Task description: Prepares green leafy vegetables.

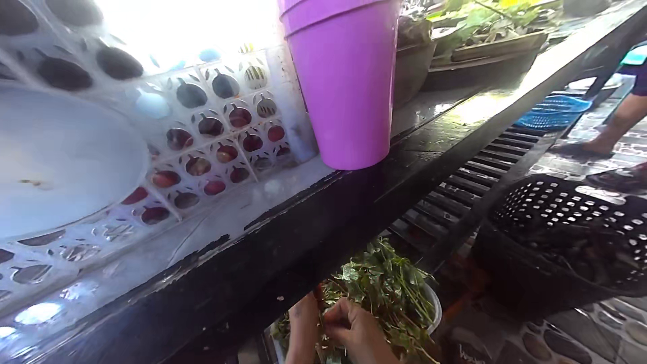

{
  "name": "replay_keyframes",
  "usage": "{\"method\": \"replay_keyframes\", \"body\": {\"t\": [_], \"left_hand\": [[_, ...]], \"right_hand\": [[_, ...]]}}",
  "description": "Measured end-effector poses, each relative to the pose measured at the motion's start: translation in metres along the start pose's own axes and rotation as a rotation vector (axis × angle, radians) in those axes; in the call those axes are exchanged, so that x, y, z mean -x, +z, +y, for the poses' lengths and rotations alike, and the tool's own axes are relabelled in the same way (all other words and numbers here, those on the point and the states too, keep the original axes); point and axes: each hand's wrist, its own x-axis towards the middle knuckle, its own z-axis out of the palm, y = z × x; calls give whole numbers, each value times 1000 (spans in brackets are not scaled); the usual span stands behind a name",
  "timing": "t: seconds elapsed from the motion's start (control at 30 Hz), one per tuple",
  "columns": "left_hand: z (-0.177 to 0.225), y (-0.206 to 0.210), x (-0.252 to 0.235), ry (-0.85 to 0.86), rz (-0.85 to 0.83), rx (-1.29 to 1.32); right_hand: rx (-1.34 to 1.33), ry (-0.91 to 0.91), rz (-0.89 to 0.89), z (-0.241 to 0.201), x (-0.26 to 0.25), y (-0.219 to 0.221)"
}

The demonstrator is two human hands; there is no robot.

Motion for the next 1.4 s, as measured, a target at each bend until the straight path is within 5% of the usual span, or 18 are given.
{"method": "replay_keyframes", "body": {"t": [0.17, 0.33, 0.67, 0.73, 0.87, 0.97, 1.2, 1.4], "left_hand": [[0, -19, -13, -32, -127, -69], [7, -19, 11, 58, -294, -415], [-4, -15, 16, 319, -402, -767], [1, -11, 21, 348, -416, -797], [7, -10, 27, 352, -415, -767], [3, -22, 18, 317, -401, -665], [9, -39, 5, 227, -387, -402], [3, -28, 12, 446, -400, -654]], "right_hand": [[394, -67, -132, 12, -11, -16], [676, -338, 301, 0, -37, -41], [1044, -710, 256, 33, -48, -42], [998, -631, 333, 30, -49, -45], [706, -125, 318, -14, -52, -78], [484, -30, 295, -21, -55, -93], [978, -435, 48, 0, -46, -84], [949, -666, 48, 10, -44, -69]]}}
